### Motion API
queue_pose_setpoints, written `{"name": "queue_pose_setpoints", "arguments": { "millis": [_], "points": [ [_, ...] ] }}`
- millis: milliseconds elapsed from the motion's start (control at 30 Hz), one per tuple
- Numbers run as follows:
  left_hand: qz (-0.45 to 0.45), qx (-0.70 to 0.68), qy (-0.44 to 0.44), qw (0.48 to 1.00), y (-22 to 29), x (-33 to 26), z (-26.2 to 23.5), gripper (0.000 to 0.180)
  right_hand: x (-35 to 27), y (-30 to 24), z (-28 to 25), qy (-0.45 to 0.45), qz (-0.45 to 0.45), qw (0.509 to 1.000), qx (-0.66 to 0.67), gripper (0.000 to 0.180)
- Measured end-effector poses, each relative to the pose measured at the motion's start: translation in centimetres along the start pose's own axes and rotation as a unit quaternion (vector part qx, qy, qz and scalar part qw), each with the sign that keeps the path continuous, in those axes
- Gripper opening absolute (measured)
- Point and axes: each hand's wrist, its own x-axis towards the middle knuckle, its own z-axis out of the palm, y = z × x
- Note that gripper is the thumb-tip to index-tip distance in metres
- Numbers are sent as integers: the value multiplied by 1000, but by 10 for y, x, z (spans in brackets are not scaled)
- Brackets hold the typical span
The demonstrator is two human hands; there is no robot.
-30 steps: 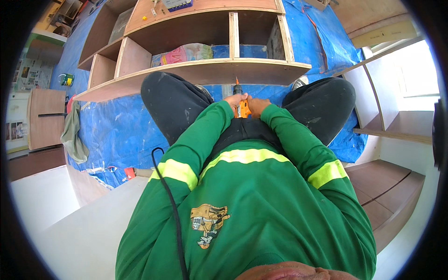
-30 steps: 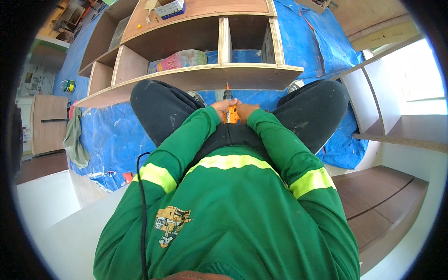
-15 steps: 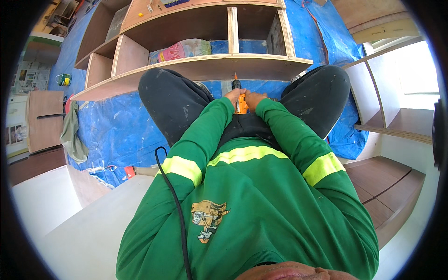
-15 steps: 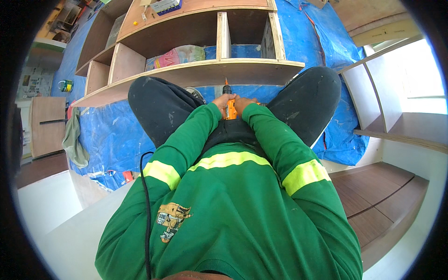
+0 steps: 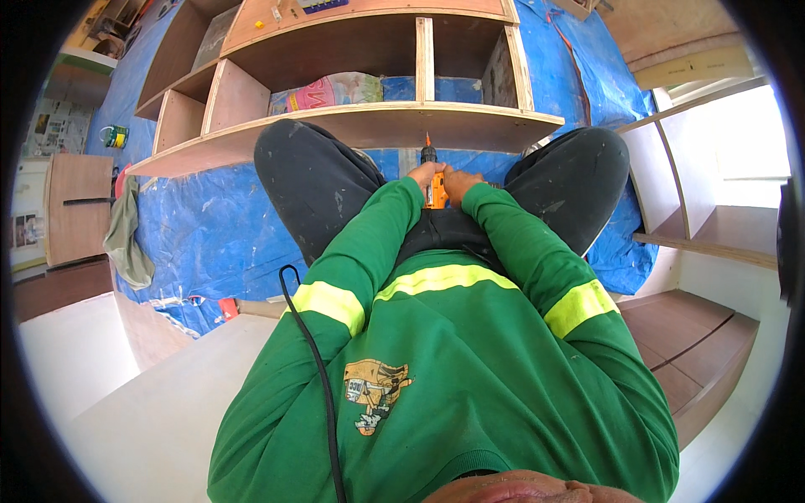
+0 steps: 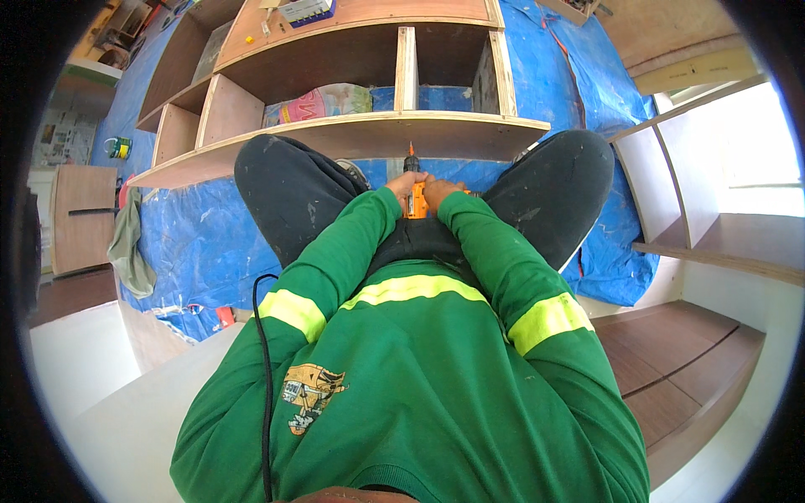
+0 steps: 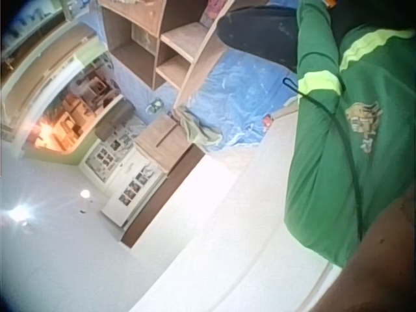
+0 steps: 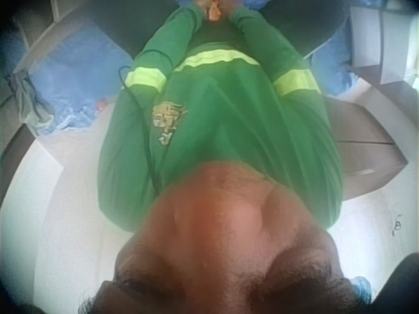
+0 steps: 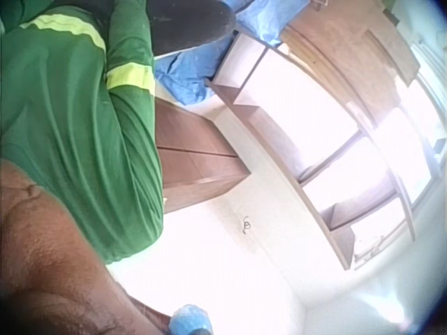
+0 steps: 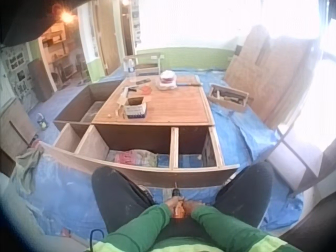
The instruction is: The person assembles a wooden shelving unit by attaching a side panel using a cordless drill and screws. They position the panel, drill screws into pre-drilled holes, and secure the panel to the frame.
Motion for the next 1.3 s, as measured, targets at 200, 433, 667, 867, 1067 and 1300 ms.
{"name": "queue_pose_setpoints", "arguments": {
  "millis": [200, 433, 667, 867, 1067, 1300],
  "points": [
    [23, -33, -5, 999, -2, 2, 2, 31, 1, -1, -2, 8, 1, 1000, 10, 65],
    [14, 19, -16, 1000, 0, 3, 0, 32, 9, 1, 4, -2, 11, 1000, -13, 71],
    [40, 32, 18, 999, -2, 0, 6, 32, 10, 1, 2, -12, 12, 1000, -12, 75],
    [35, 17, 20, 999, -2, -4, 8, 33, 8, 0, 1, -7, 16, 1000, -7, 69],
    [34, 16, 19, 999, 1, -5, 10, 31, 7, 0, 1, 2, 16, 1000, -4, 66],
    [56, 16, 22, 998, -1, -7, 12, 30, 8, 3, 3, -1, 10, 1000, -3, 66]
  ]
}}
